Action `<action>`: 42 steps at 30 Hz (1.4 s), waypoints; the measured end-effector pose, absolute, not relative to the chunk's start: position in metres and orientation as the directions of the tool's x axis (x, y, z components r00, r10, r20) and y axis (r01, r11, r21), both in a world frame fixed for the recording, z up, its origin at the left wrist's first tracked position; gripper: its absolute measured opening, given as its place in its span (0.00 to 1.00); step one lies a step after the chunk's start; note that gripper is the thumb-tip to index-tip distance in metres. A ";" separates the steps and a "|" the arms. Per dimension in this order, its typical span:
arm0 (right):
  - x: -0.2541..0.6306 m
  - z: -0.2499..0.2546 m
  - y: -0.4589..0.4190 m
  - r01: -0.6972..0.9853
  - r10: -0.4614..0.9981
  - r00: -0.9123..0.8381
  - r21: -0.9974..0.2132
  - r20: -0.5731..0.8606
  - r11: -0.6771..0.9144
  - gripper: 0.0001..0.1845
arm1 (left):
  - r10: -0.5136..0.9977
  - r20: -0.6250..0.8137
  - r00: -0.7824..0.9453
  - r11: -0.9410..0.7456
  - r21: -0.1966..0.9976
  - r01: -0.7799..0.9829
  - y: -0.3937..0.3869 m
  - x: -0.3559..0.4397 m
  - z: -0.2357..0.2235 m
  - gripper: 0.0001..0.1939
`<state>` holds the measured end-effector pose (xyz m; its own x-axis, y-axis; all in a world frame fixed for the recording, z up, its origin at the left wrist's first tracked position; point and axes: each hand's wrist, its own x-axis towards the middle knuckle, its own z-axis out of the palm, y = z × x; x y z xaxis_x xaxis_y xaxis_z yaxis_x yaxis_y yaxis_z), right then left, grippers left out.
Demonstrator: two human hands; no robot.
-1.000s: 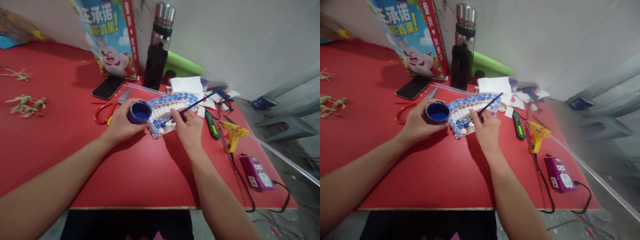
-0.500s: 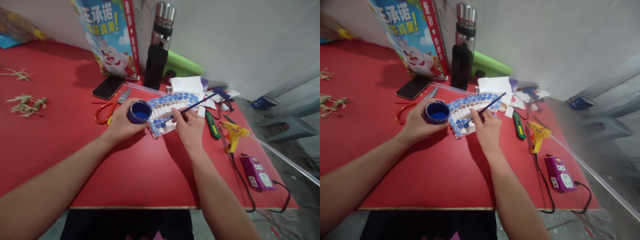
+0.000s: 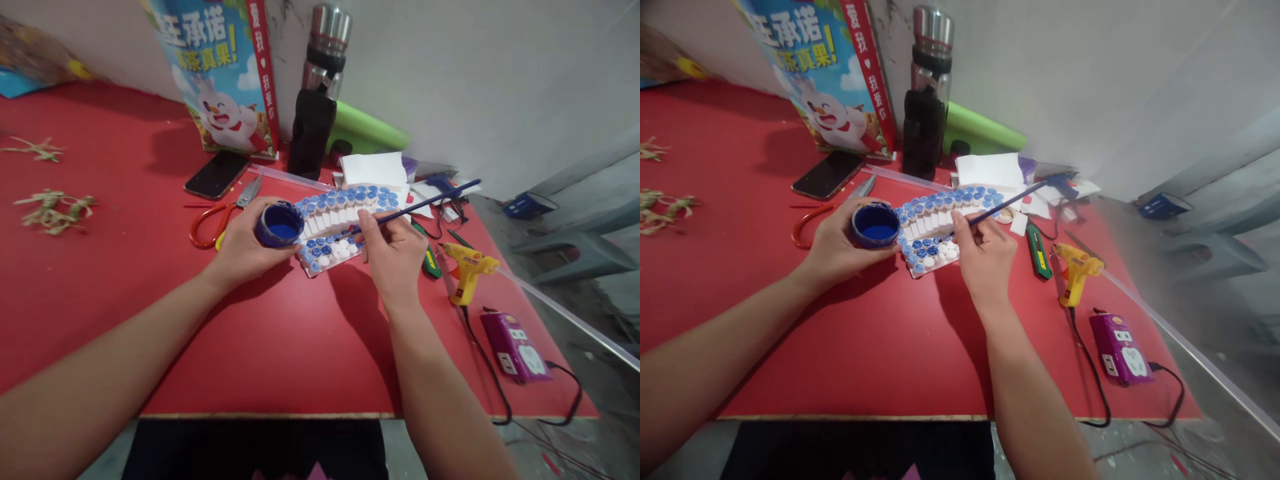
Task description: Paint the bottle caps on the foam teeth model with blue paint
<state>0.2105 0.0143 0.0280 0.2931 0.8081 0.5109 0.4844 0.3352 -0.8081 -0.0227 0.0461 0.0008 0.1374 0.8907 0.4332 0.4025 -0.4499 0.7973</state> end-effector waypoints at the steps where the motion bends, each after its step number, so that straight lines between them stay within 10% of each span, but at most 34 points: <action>1: 0.212 0.030 0.014 0.441 0.807 0.323 -0.833 0.495 0.334 0.20 | 0.889 0.436 0.141 -0.454 0.796 0.399 0.046 -0.023 0.001 0.29; 18: 0.283 0.026 0.048 -0.396 0.810 0.586 -0.882 -0.030 0.254 0.20 | 0.925 0.348 0.150 -0.379 0.826 0.418 0.043 -0.023 -0.002 0.32; 42: 0.278 0.026 0.041 -0.237 0.916 0.399 -0.961 0.035 0.140 0.22 | 0.942 0.327 0.072 -0.320 0.816 0.482 0.049 -0.029 -0.002 0.32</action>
